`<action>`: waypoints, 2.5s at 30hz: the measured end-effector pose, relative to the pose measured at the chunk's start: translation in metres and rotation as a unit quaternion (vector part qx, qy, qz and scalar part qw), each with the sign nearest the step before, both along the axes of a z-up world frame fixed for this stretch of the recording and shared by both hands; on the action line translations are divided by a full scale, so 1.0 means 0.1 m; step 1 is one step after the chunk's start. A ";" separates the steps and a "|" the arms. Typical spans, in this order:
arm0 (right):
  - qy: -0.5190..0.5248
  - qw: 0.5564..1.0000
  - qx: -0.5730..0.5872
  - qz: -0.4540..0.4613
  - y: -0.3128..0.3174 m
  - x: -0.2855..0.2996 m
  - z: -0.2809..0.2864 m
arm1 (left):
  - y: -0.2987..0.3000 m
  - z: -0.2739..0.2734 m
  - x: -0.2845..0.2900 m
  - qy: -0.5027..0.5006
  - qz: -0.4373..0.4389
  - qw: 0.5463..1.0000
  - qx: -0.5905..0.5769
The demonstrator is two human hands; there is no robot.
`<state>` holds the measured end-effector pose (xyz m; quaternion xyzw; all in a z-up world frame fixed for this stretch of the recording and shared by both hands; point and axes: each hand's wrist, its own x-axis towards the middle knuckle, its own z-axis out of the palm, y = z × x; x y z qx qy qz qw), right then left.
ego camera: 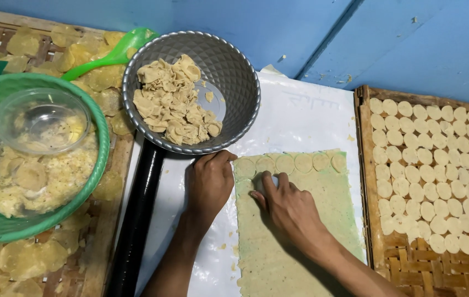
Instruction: Cutting small circles out of a thin sheet of dough using a small round cutter.
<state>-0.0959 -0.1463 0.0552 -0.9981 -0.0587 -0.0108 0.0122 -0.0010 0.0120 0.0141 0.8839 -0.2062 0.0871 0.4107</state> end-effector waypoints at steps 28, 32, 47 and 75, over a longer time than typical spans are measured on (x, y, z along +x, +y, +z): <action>0.069 0.993 0.038 -0.093 -0.36 -0.09 -0.04 | 0.00 -0.01 -0.01 0.008 -0.005 1.000 -0.003; 0.045 0.986 0.062 -0.147 -0.18 -0.07 0.04 | -0.03 -0.05 -0.01 -0.002 0.001 1.000 -0.005; 0.095 0.992 -0.047 -0.068 -0.38 -0.08 -0.11 | -0.01 -0.12 -0.01 0.009 -0.008 1.000 -0.001; 0.027 0.969 0.185 -0.164 -1.00 -0.36 -0.10 | -0.05 -0.08 0.00 -0.029 0.008 0.999 -0.031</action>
